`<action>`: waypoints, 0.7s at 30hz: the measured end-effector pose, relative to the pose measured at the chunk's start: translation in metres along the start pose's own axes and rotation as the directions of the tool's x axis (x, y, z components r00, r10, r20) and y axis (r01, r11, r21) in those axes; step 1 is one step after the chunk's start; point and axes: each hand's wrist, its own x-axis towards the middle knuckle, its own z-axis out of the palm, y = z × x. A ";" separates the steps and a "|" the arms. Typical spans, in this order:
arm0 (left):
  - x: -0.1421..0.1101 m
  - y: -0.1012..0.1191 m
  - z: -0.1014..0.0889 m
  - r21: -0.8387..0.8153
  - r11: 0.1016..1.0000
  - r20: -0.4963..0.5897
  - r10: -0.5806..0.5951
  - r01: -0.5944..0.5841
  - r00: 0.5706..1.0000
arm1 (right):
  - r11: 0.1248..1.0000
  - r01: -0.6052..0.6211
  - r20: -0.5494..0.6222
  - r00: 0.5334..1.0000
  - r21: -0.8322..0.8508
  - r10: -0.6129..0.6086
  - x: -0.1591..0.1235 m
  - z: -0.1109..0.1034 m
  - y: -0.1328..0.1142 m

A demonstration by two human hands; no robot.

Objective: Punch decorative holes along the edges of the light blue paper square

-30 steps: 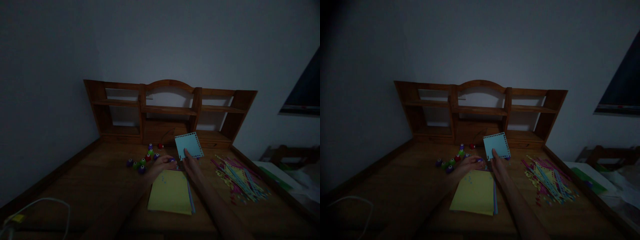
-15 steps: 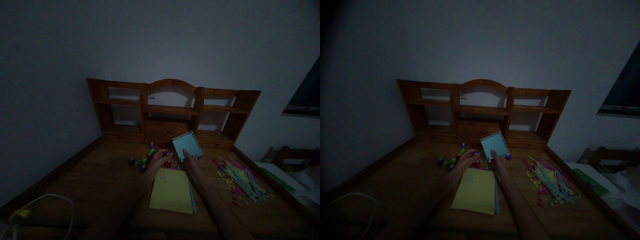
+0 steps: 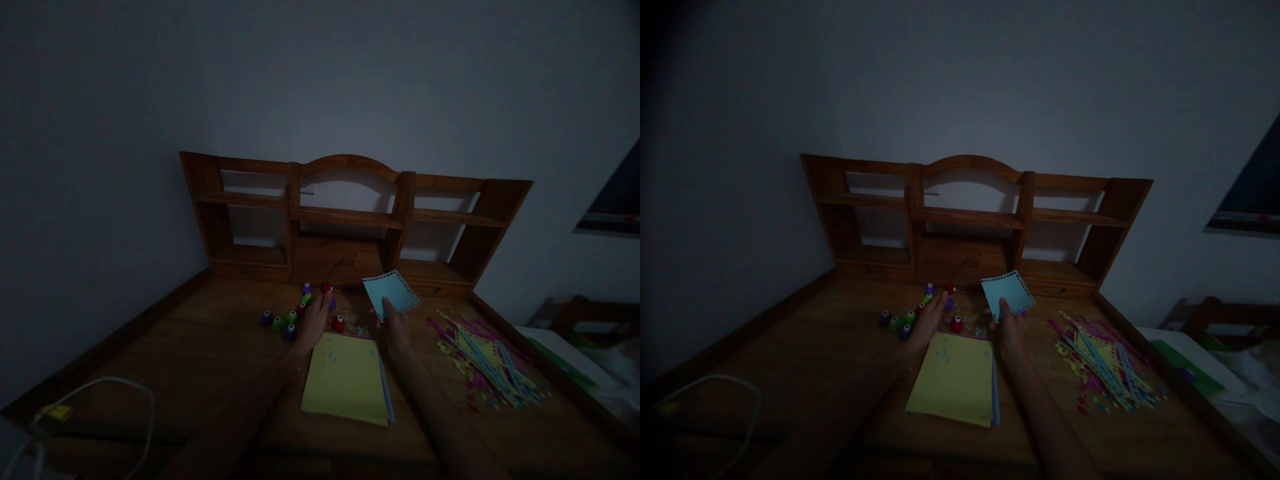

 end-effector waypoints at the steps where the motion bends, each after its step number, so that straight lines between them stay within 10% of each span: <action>1: 0.001 -0.002 -0.001 0.039 0.999 -0.029 0.023 -0.022 0.999 | 1.000 -0.004 -0.016 1.000 0.002 0.004 0.001 -0.001 0.001; 21: 0.002 -0.005 -0.001 0.541 0.761 0.124 0.349 -0.358 0.929 | 0.987 -0.046 0.023 0.998 -0.154 0.050 0.002 -0.001 0.017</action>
